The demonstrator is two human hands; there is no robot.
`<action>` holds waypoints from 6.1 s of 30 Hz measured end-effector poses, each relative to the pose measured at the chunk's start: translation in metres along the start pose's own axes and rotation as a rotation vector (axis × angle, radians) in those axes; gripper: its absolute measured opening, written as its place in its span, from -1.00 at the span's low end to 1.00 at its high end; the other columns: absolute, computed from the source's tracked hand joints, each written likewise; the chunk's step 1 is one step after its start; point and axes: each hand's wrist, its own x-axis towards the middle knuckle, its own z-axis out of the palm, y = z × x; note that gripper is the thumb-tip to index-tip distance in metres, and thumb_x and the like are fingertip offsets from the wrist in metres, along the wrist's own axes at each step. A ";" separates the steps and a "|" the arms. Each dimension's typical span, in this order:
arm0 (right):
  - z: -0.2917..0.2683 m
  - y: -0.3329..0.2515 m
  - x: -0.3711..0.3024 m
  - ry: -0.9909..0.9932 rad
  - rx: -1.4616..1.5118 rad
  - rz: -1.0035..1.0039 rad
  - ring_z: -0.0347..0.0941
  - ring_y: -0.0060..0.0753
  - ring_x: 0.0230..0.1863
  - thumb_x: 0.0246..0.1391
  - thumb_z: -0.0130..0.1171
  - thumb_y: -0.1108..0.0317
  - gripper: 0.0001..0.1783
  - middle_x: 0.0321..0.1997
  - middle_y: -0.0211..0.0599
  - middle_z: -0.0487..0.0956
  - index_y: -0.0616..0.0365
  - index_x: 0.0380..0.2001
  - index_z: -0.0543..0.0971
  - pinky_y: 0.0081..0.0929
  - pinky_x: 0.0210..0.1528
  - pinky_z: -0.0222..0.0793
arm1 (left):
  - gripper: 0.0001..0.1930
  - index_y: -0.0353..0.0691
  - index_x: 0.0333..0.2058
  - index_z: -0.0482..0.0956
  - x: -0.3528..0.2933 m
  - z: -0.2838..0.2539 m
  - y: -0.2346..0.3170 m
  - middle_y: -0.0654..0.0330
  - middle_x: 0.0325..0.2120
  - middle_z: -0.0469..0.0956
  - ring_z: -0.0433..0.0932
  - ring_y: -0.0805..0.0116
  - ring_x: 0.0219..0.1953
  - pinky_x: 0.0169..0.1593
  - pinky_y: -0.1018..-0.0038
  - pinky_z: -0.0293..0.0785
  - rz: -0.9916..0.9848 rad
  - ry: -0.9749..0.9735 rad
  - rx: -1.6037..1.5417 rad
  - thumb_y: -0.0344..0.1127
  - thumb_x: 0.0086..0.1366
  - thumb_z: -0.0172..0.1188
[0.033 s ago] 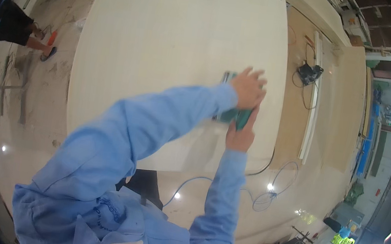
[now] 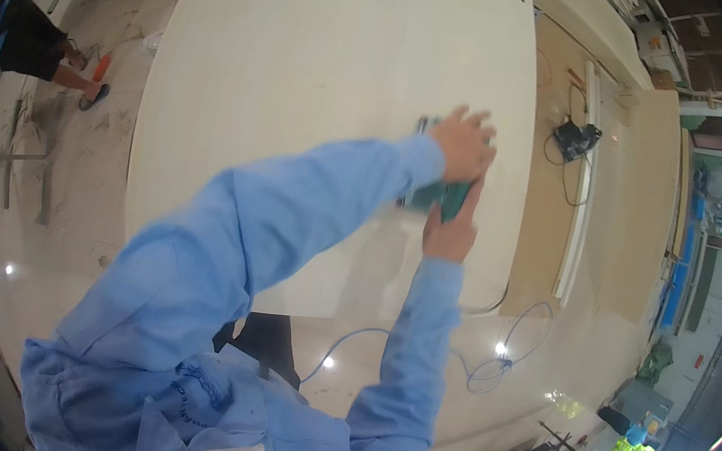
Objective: The person uses a green sanding block to sand the surface of a large white board. They move the block back and forth across the board's surface, covering different areas systematically.
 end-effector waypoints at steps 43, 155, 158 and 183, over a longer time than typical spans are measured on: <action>0.088 -0.264 -0.286 -0.537 0.085 -0.673 0.60 0.18 -0.29 -0.07 0.24 0.56 -0.03 -0.21 0.04 0.65 0.02 0.47 0.17 -0.10 -0.28 0.54 | -0.83 -0.12 -0.28 0.63 -0.505 -0.191 0.000 0.04 -0.06 0.47 0.42 -0.07 -0.05 0.05 0.09 0.40 -0.756 0.560 -0.013 -0.26 0.17 0.18; 0.279 -0.541 0.111 -0.024 0.079 0.522 0.61 0.29 -0.14 0.08 0.29 0.37 -0.08 -0.07 0.17 0.63 0.07 0.48 0.12 -0.14 -0.20 0.56 | -0.74 -0.14 -0.26 0.63 -0.124 -0.302 -0.488 -0.02 0.01 0.45 0.41 -0.05 0.03 0.20 0.02 0.27 0.167 -0.237 -0.544 -0.20 0.08 0.29; 0.307 -0.530 0.204 -0.056 0.124 0.284 0.62 0.24 -0.19 0.05 0.26 0.44 -0.08 -0.06 0.12 0.64 0.04 0.48 0.14 -0.11 -0.22 0.56 | -0.77 -0.12 -0.26 0.63 -0.078 -0.311 -0.564 -0.02 -0.01 0.48 0.42 -0.09 0.04 0.17 -0.02 0.29 0.058 -0.147 -0.394 -0.23 0.09 0.25; 0.376 -0.570 0.484 -0.172 0.043 -0.211 0.59 0.30 -0.17 0.11 0.20 0.43 -0.11 -0.03 0.10 0.63 0.06 0.48 0.08 -0.06 -0.21 0.55 | -0.81 -0.14 -0.34 0.61 0.056 -0.350 -0.763 0.07 -0.21 0.50 0.48 0.03 -0.16 -0.05 0.12 0.42 -0.215 0.315 -0.103 -0.21 0.13 0.15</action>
